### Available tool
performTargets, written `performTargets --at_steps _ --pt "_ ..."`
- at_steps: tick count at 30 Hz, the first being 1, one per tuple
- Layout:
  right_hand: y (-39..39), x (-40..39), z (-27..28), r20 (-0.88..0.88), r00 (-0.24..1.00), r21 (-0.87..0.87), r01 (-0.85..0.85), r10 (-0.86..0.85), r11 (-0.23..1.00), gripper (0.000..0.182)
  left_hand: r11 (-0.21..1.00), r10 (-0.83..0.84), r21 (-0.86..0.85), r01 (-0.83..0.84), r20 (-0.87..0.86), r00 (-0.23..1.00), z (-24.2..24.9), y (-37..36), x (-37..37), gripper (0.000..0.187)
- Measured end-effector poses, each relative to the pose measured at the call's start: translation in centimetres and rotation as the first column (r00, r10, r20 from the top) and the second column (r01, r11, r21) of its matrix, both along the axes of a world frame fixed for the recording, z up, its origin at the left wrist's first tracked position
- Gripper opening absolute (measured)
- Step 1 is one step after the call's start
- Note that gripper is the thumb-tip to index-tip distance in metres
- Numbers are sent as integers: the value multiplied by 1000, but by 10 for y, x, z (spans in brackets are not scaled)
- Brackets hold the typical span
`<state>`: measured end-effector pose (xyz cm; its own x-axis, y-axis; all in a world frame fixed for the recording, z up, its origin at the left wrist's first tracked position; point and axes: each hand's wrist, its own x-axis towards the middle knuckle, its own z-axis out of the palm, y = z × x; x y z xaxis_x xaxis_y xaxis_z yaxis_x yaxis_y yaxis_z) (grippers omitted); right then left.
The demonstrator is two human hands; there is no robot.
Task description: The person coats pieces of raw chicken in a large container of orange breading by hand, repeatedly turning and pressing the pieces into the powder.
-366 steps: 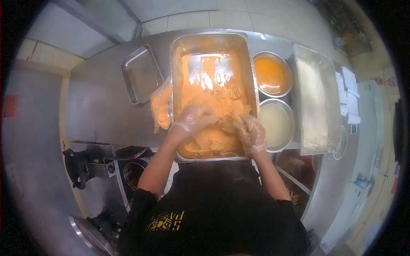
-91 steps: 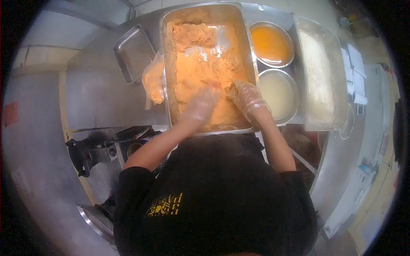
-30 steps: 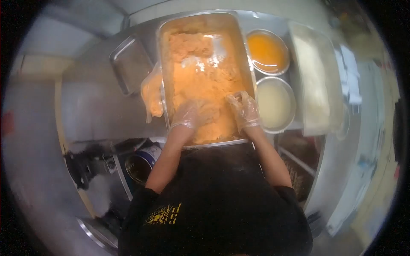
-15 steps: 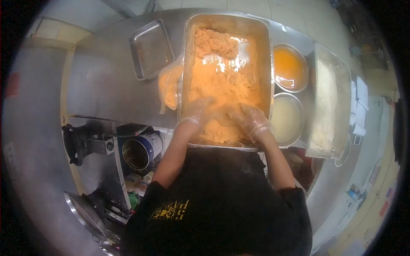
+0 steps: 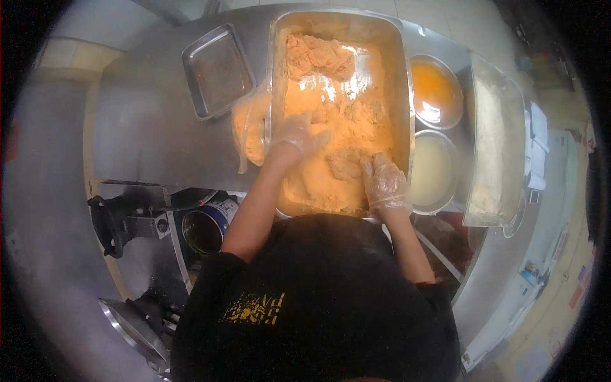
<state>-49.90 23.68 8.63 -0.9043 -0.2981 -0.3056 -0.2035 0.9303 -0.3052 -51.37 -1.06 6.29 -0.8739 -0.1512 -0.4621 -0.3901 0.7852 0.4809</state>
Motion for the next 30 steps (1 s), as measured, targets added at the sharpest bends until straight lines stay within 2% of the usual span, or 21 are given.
performTargets --at_steps 2,5,8,11,14,17,20,21,23,26,29,30 --pt "0 3 -2 -13 998 4 -54 54 999 39 975 166 154 -159 -32 986 -10 4 -6 72" --pt "-5 4 7 39 998 58 -46 44 997 41 974 200 119 -191 -68 977 2 17 -7 73" --pt "-4 0 4 73 997 47 8 -12 999 40 970 58 240 -40 -66 996 -19 0 6 73" --pt "-1 3 -8 41 998 -70 49 -46 996 37 883 -27 469 -11 73 997 1 -5 12 73" --pt "-3 4 -9 -10 997 -127 71 -73 989 35 964 -217 167 205 52 975 24 8 5 70" --pt "0 4 -17 -57 997 -160 33 -42 987 33 922 71 383 -58 -20 997 8 6 8 62" --pt "2 4 -19 -57 998 -104 10 -16 995 32 967 103 248 -64 -145 984 -23 3 7 56" --pt "2 4 -18 -30 999 -114 26 -29 993 32 941 159 320 -112 -123 980 -24 4 9 56" --pt "1 1 -12 21 998 -133 57 -54 989 33 866 266 457 -206 -71 962 -26 4 12 57" --pt "-4 0 -5 -15 997 -199 74 -79 977 35 577 462 772 -266 -39 886 -45 10 15 55" --pt "-15 -9 19 81 994 -130 80 -70 988 38 792 309 584 -177 -133 942 -40 12 20 60" --pt "-14 -13 15 109 992 -122 75 -62 990 39 841 221 524 -135 -105 969 -35 10 21 61"
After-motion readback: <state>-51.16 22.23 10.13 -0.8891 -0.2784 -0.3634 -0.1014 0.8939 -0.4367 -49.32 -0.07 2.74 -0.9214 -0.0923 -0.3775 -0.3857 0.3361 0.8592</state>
